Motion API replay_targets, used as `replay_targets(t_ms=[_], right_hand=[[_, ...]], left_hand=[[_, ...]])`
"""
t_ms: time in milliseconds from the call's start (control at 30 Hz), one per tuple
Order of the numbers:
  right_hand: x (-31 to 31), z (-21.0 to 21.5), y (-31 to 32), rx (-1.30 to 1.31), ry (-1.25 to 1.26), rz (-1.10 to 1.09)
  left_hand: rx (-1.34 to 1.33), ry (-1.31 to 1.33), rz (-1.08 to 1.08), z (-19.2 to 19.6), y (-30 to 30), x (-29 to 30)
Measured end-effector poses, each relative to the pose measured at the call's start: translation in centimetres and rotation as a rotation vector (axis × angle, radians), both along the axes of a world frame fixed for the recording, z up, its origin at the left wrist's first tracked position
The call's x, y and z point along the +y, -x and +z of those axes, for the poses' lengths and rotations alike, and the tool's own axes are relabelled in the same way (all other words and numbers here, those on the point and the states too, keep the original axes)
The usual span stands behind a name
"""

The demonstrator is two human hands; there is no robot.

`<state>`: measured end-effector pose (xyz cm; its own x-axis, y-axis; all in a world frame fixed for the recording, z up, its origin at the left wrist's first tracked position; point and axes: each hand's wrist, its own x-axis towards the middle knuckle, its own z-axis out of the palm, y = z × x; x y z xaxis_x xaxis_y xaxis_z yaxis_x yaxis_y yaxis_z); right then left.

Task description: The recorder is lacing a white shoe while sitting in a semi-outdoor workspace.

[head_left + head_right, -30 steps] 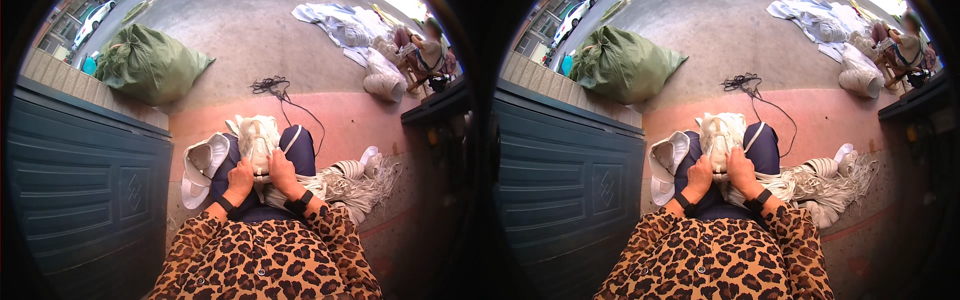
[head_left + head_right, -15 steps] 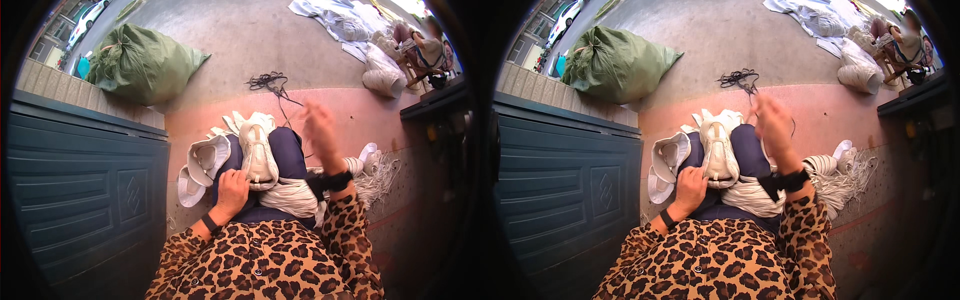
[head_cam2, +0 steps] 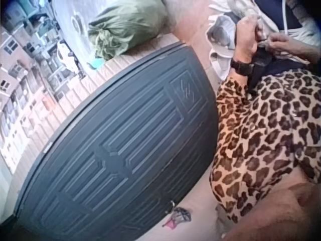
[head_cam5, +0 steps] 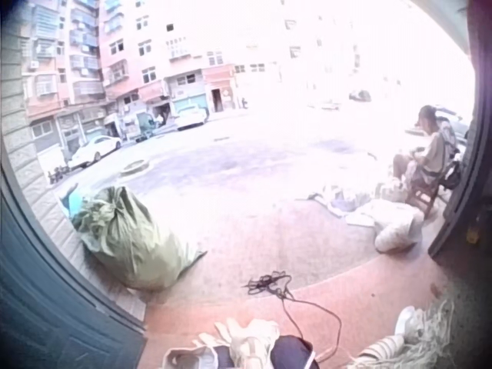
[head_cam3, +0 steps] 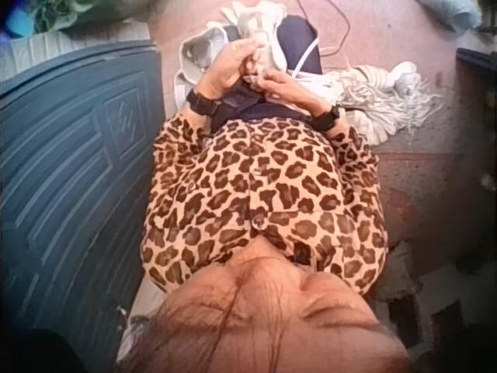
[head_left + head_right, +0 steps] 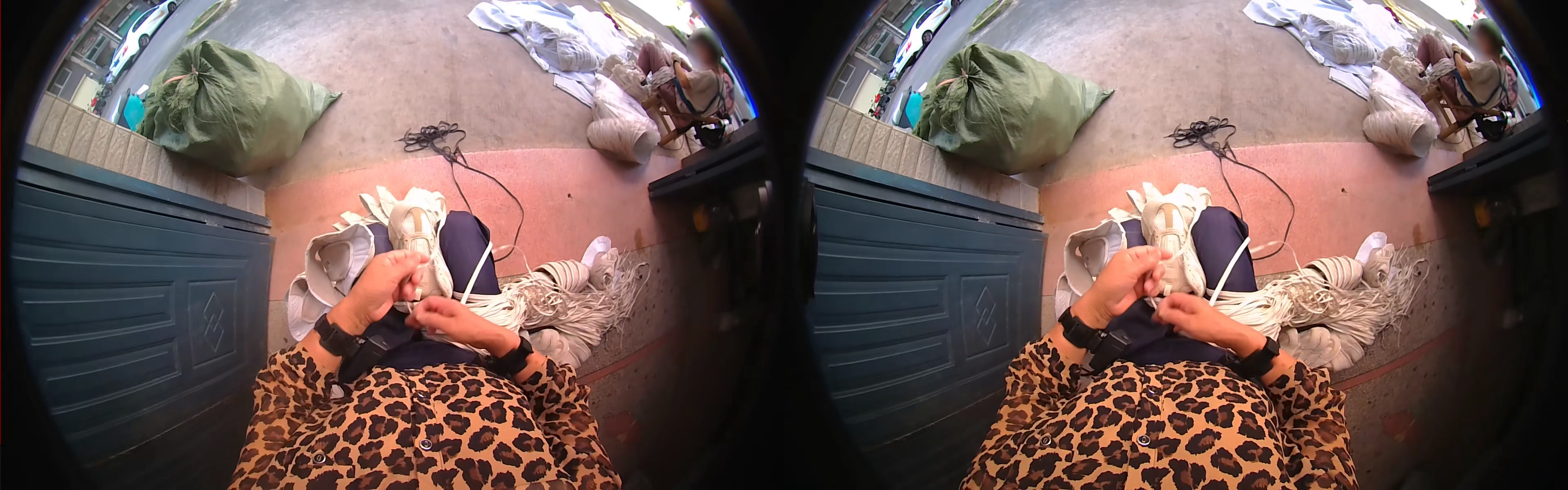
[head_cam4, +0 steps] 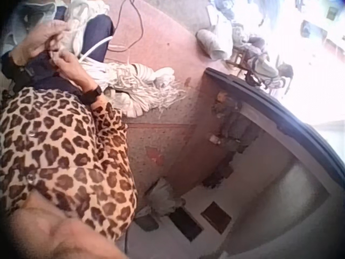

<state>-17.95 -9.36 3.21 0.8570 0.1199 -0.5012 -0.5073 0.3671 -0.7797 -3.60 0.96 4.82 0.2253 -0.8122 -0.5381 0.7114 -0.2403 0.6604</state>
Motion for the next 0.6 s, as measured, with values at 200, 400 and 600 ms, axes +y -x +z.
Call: replay_targets(t_ms=[200, 400, 600], right_hand=[[-6.2, -1.0, -3.7, -0.181, -0.686, -0.636], [-14.7, 2.1, -3.7, -0.331, -0.451, -0.841], [-19.2, 5.6, -1.0, -0.343, -0.257, -1.006]], left_hand=[[-0.216, -0.112, -0.438, 0.4, 2.6, 1.5], [-0.107, -0.092, -0.393, 1.1, 2.8, 3.1], [0.003, -0.052, -0.482, 1.1, 2.6, 2.9]])
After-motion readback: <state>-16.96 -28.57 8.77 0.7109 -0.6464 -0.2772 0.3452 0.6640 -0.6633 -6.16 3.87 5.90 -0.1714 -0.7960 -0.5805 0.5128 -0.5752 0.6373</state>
